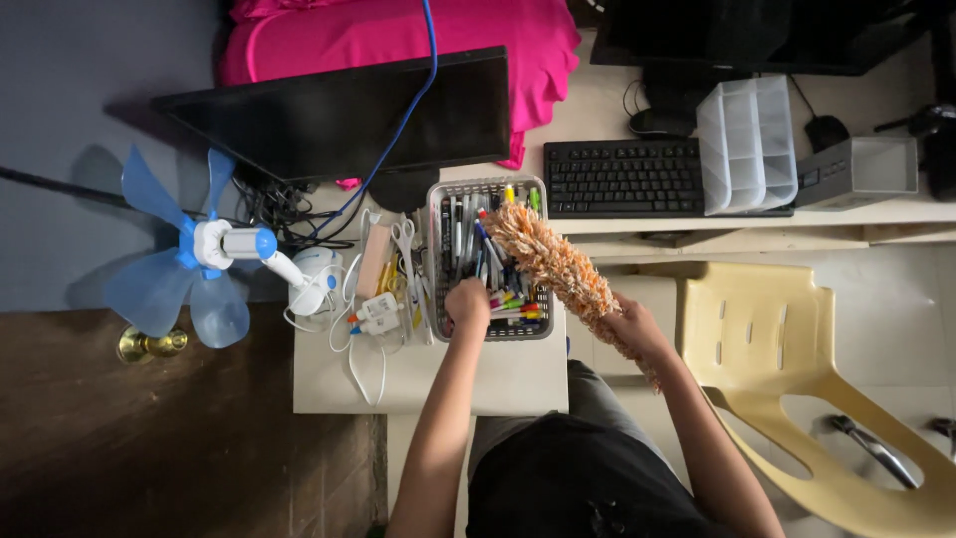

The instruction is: The person loads individual sheets of white paper into the input tray of a multifunction printer. They then move to a desk to search through a basket of stationery items, including pens and scissors, before returning to the printer to load a stack of paper.

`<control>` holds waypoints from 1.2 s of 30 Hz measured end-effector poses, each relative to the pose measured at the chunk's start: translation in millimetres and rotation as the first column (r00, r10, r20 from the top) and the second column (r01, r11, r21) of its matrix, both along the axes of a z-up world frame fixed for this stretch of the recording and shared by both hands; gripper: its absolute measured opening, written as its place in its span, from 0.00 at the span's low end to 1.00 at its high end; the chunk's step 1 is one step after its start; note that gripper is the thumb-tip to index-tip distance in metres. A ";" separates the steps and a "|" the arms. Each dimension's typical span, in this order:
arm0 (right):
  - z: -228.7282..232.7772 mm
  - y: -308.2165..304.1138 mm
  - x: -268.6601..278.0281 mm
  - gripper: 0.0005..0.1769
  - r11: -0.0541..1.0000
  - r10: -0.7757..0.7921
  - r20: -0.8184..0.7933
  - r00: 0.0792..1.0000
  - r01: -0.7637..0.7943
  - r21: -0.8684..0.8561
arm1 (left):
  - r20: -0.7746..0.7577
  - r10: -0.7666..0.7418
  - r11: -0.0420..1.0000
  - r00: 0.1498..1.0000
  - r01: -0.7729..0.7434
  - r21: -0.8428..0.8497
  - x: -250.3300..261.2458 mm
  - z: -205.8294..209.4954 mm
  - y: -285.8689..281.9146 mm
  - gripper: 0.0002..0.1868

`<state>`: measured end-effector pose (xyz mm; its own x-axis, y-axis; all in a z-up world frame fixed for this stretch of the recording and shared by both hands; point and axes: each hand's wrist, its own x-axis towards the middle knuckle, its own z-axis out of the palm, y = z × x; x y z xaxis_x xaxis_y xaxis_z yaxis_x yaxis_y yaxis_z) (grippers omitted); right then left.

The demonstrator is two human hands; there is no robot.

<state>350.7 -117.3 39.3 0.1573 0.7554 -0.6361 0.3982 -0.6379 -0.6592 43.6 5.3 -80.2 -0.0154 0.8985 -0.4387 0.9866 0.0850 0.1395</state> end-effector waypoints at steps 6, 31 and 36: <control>5.8 13.3 3.9 0.32 0.998 0.030 -0.019 0.999 -0.031 -0.052 | 0.109 -0.054 0.998 0.993 0.052 0.025 -5.0 11.7 4.6 0.09; 46.1 83.2 67.0 0.24 0.937 0.330 0.036 0.943 -0.332 0.111 | 0.390 0.537 0.738 -0.748 0.193 -0.647 50.1 110.7 -15.2 0.19; 47.4 79.5 62.9 0.32 0.784 0.621 -0.129 0.773 -0.611 0.113 | 0.318 0.472 0.651 -0.822 0.081 -0.755 67.6 195.0 -14.7 0.28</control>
